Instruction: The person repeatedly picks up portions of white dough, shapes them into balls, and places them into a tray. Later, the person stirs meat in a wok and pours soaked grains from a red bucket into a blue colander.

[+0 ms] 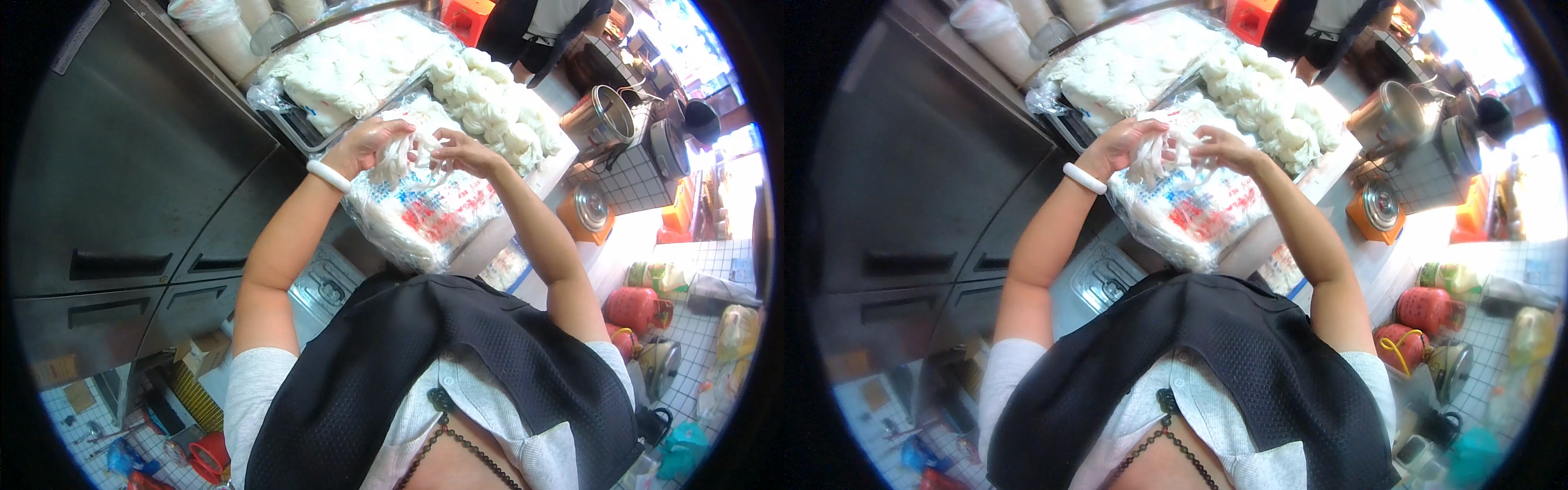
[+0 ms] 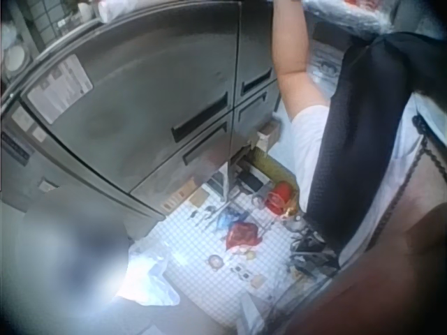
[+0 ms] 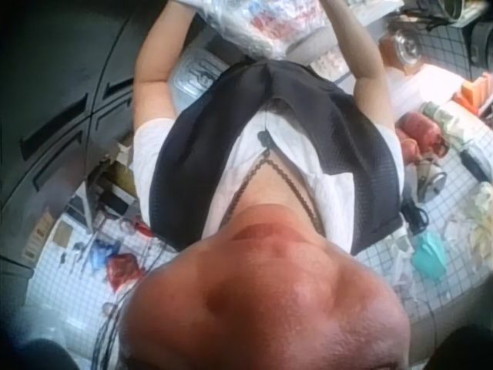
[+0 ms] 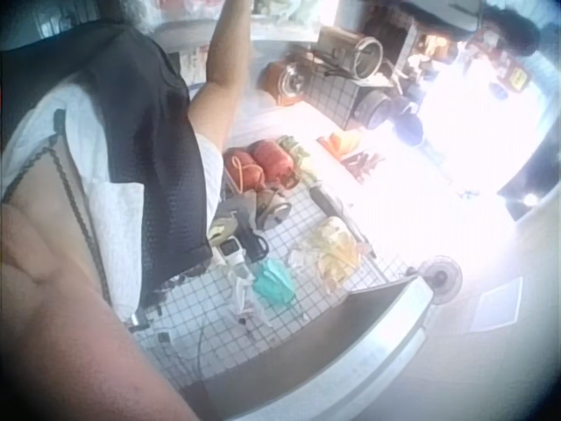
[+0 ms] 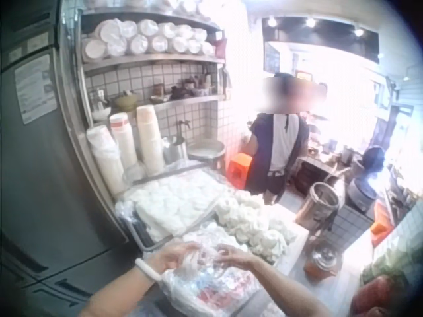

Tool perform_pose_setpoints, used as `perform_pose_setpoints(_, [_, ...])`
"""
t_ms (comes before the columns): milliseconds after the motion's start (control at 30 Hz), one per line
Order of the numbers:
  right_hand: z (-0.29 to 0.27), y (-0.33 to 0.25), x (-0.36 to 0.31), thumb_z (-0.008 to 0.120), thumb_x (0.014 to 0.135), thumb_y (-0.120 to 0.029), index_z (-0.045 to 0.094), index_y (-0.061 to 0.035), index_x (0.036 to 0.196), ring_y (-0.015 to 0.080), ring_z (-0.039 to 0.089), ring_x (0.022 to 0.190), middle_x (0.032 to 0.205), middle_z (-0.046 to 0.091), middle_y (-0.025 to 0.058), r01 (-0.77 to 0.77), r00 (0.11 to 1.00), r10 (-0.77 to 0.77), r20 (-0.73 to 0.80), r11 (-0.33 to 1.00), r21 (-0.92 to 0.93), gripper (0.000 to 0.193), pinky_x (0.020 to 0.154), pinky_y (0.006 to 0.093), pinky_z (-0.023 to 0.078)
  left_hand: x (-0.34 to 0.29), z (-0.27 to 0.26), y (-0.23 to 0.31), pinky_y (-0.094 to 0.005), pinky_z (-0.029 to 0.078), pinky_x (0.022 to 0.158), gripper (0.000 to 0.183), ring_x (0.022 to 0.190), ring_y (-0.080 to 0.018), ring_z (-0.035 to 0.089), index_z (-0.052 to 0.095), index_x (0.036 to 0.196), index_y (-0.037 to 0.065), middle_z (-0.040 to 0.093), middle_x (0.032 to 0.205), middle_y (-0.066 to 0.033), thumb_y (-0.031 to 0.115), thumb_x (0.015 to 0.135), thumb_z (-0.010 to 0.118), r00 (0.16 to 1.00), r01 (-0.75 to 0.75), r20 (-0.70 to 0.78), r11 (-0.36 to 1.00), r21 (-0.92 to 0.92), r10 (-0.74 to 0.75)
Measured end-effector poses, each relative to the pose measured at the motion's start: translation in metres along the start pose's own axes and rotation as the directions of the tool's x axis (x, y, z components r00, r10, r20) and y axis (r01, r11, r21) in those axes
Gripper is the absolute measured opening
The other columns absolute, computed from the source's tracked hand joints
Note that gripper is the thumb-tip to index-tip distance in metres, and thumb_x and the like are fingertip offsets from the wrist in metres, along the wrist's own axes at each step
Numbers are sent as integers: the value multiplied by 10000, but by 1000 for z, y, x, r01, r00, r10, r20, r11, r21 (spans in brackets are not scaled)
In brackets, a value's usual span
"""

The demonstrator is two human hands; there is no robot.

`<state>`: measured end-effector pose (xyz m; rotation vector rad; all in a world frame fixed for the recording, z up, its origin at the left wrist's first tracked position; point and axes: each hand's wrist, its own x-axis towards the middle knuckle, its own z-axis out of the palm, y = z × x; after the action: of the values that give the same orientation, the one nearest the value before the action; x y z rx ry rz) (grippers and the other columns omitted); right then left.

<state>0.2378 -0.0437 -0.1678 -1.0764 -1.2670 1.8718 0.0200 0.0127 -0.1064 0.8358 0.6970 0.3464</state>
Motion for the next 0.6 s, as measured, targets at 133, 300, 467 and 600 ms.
perform_pose_setpoints(133, [-11, -4, -2, 669, 694, -200, 546, -15, 937, 203, 582, 787, 895, 581, 121, 45, 925, -248, -289, 825, -564, 329, 629, 305, 468, 0, -6, 1, -442, 504, 717, 327, 800, -322, 593, 465, 1065, -42, 561, 915, -197, 143, 805, 535, 994, 41, -99, 999, 26, -39])
perform_pose_setpoints(300, [10, -23, -10, 634, 733, -269, 619, 0, 890, 234, 585, 812, 896, 619, 128, -222, 837, -300, -457, 578, -786, 312, 705, 344, 451, 18, -4, -27, -486, 479, 752, 318, 843, -324, 574, 453, 1097, -12, 546, 962, -201, 156, 833, 506, 998, 33, -41, 910, -412, -55])
perform_pose_setpoints(467, [58, -28, -2, 556, 777, -366, 611, 15, 752, 222, 578, 616, 679, 608, 157, -79, 915, -157, -373, 835, -544, 386, 582, 351, 455, 44, 4, -62, -432, 477, 774, 328, 857, -277, 573, 451, 1103, -5, 549, 1005, -158, 219, 866, 488, 996, -81, -87, 775, -627, 33])
perform_pose_setpoints(600, [100, -29, -16, 564, 692, -175, 550, -1, 728, 343, 568, 663, 671, 577, 180, -145, 933, -291, -210, 230, -962, 178, 597, 403, 457, 45, 22, -96, -360, 491, 728, 214, 817, -232, 584, 538, 950, 22, 596, 892, -104, 214, 865, 498, 975, -74, -205, 748, -659, -83])
